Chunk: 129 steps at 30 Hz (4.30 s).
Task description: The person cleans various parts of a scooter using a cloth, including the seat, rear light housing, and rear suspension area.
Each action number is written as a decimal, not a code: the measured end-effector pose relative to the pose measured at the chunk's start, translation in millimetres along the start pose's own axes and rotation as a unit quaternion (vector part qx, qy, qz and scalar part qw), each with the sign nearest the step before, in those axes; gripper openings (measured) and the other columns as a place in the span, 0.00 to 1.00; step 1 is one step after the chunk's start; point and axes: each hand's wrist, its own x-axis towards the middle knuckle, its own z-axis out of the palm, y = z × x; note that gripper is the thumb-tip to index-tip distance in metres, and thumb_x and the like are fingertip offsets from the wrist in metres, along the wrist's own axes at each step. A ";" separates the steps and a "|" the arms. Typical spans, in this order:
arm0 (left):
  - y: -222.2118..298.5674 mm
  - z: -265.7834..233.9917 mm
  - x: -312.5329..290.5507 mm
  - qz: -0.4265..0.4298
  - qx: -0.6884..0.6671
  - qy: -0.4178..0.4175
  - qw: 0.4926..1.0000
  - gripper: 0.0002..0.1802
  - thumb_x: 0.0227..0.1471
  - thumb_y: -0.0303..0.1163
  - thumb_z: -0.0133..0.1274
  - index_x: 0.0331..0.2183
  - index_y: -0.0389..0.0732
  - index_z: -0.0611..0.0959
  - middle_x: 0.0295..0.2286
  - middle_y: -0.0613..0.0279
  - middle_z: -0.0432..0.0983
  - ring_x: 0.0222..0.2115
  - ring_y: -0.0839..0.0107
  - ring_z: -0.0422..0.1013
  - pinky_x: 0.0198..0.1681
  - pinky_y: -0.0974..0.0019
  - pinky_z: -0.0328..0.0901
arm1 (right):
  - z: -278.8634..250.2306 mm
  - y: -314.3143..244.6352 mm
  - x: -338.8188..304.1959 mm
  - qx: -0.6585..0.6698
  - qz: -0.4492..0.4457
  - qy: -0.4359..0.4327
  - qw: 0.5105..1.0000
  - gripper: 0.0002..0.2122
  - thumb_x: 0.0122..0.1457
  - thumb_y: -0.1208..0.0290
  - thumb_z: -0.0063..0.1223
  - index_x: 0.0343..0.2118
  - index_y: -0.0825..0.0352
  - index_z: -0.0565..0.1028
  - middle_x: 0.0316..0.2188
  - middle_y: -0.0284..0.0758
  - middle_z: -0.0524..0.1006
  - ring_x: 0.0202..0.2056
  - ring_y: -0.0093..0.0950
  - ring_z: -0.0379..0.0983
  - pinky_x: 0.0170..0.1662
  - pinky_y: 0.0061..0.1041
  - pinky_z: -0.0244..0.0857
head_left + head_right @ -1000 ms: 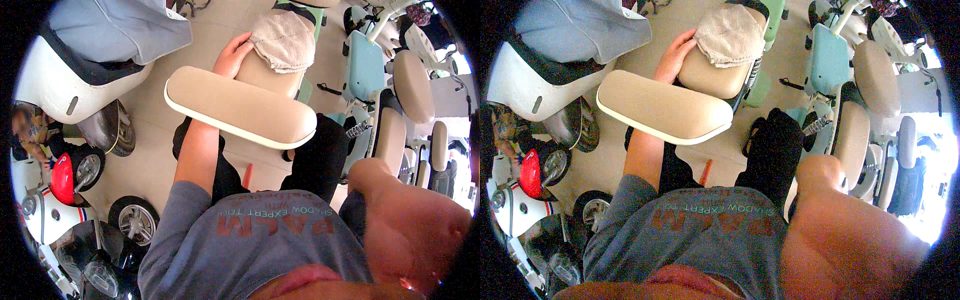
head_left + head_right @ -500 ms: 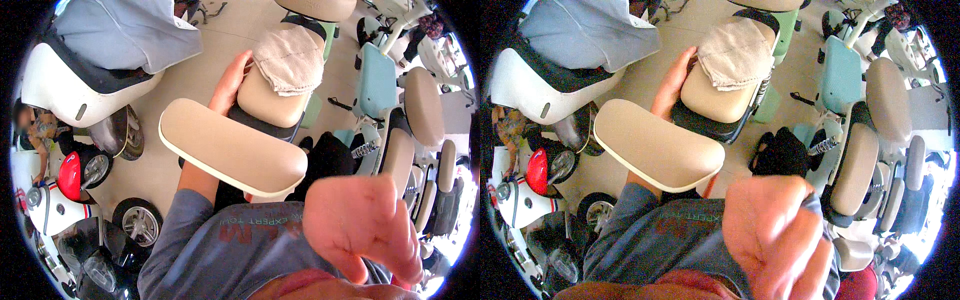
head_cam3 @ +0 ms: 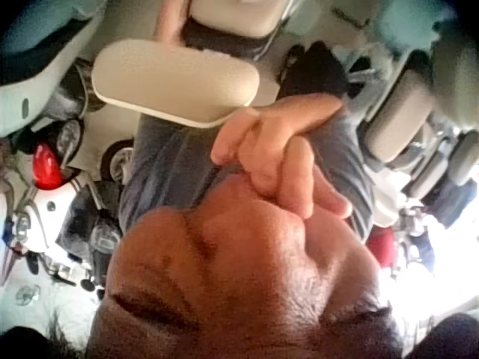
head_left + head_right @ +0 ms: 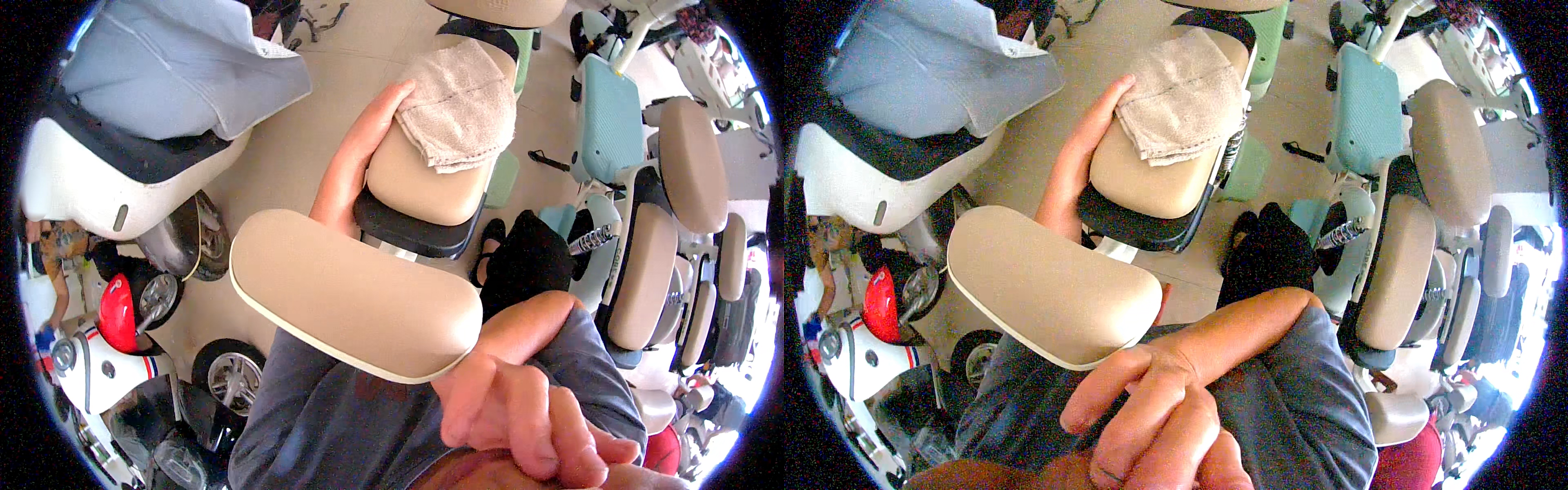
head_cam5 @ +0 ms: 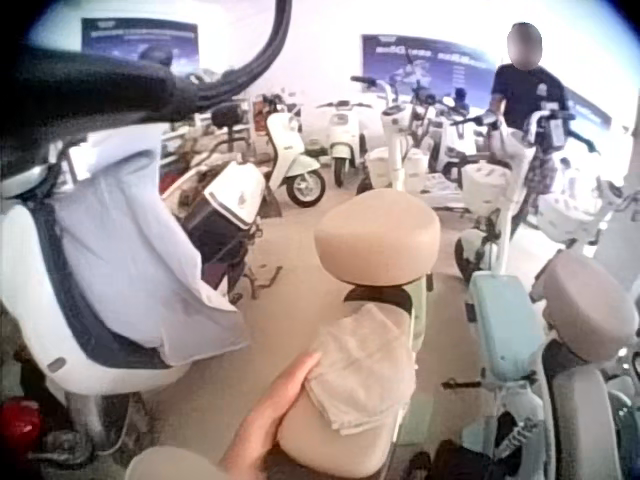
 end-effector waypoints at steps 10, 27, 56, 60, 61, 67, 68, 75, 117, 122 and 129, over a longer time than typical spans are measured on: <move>-1.5 3.4 7.2 -0.027 -0.037 -0.019 0.999 0.34 0.51 0.55 0.51 0.50 0.37 0.75 0.47 0.57 0.73 0.46 0.66 0.69 0.52 0.67 0.59 | -15.1 12.7 43.8 -0.244 -0.134 -0.075 0.958 0.11 0.67 0.62 0.38 0.41 0.56 0.75 0.33 0.28 0.74 0.35 0.24 0.69 0.48 0.31 0.58; -10.1 -4.1 22.7 0.071 0.031 -0.039 0.996 0.28 0.57 0.47 0.46 0.47 0.31 0.75 0.43 0.56 0.75 0.42 0.71 0.70 0.49 0.68 0.62 | -23.5 27.1 30.0 -0.434 -0.184 -0.010 0.882 0.08 0.60 0.62 0.51 0.36 0.60 0.77 0.28 0.29 0.73 0.31 0.26 0.70 0.41 0.23 0.57; -21.1 -15.0 35.0 0.117 0.127 -0.048 0.984 0.24 0.59 0.43 0.37 0.39 0.31 0.77 0.37 0.56 0.76 0.37 0.68 0.70 0.45 0.65 0.62 | -360.6 17.2 89.0 -0.914 0.179 -0.140 0.336 0.29 0.58 0.48 0.43 0.58 0.59 0.63 0.58 0.43 0.62 0.59 0.44 0.56 0.55 0.51 0.55; -22.8 -16.0 33.3 0.181 0.121 -0.067 0.974 0.24 0.60 0.40 0.34 0.43 0.31 0.77 0.41 0.54 0.76 0.40 0.67 0.70 0.47 0.65 0.61 | -232.5 22.5 36.3 -0.901 0.199 -0.123 0.364 0.34 0.55 0.46 0.49 0.59 0.63 0.61 0.62 0.45 0.54 0.64 0.46 0.47 0.60 0.50 0.47; -20.8 -15.1 29.9 0.168 0.122 -0.056 0.977 0.25 0.60 0.40 0.34 0.44 0.31 0.77 0.42 0.53 0.76 0.41 0.67 0.70 0.48 0.65 0.61 | -213.2 22.2 34.4 -0.897 0.200 -0.140 0.369 0.34 0.55 0.46 0.49 0.60 0.63 0.61 0.62 0.45 0.55 0.63 0.45 0.48 0.61 0.49 0.45; -15.9 -9.6 25.5 0.121 0.160 0.021 0.979 0.29 0.61 0.44 0.31 0.46 0.30 0.75 0.47 0.49 0.73 0.46 0.65 0.68 0.52 0.65 0.58 | -242.4 27.8 73.1 -0.882 0.165 -0.231 0.376 0.31 0.56 0.46 0.47 0.58 0.63 0.64 0.60 0.42 0.61 0.61 0.41 0.55 0.61 0.46 0.45; -2.8 -1.1 13.5 0.095 0.184 0.047 0.977 0.29 0.61 0.45 0.32 0.47 0.29 0.75 0.47 0.49 0.72 0.47 0.65 0.67 0.53 0.65 0.58 | -262.2 34.7 86.6 -0.880 0.160 -0.234 0.381 0.31 0.57 0.46 0.45 0.57 0.63 0.65 0.59 0.42 0.63 0.60 0.41 0.57 0.61 0.46 0.46; 1.3 -3.2 11.0 0.048 0.228 0.071 0.970 0.33 0.59 0.50 0.40 0.51 0.28 0.71 0.50 0.50 0.70 0.49 0.65 0.66 0.54 0.65 0.57 | -347.3 88.0 177.5 -0.862 0.311 -0.261 0.304 0.28 0.60 0.45 0.35 0.51 0.65 0.70 0.51 0.43 0.71 0.53 0.42 0.65 0.56 0.39 0.55; -15.3 -5.5 27.4 0.046 0.008 -0.042 0.998 0.36 0.51 0.44 0.53 0.56 0.32 0.66 0.45 0.52 0.73 0.42 0.68 0.70 0.46 0.67 0.64 | -341.3 -33.4 72.6 -0.660 0.356 0.192 0.633 0.20 0.63 0.62 0.42 0.52 0.71 0.68 0.46 0.39 0.72 0.47 0.30 0.66 0.53 0.28 0.57; -13.5 -8.3 24.0 0.024 0.001 -0.043 0.999 0.39 0.51 0.42 0.54 0.57 0.29 0.63 0.49 0.48 0.68 0.47 0.64 0.68 0.50 0.64 0.62 | -252.7 -52.1 97.6 -0.639 0.370 0.202 0.644 0.19 0.63 0.60 0.44 0.48 0.71 0.70 0.38 0.38 0.75 0.39 0.25 0.67 0.46 0.27 0.61; -30.2 -13.1 36.9 0.042 -0.009 -0.046 0.998 0.35 0.52 0.44 0.53 0.56 0.34 0.67 0.44 0.55 0.74 0.42 0.69 0.71 0.45 0.68 0.65 | -252.0 -30.3 209.1 -0.895 -0.038 -0.112 0.431 0.24 0.63 0.56 0.44 0.55 0.70 0.66 0.49 0.43 0.71 0.51 0.36 0.68 0.55 0.33 0.58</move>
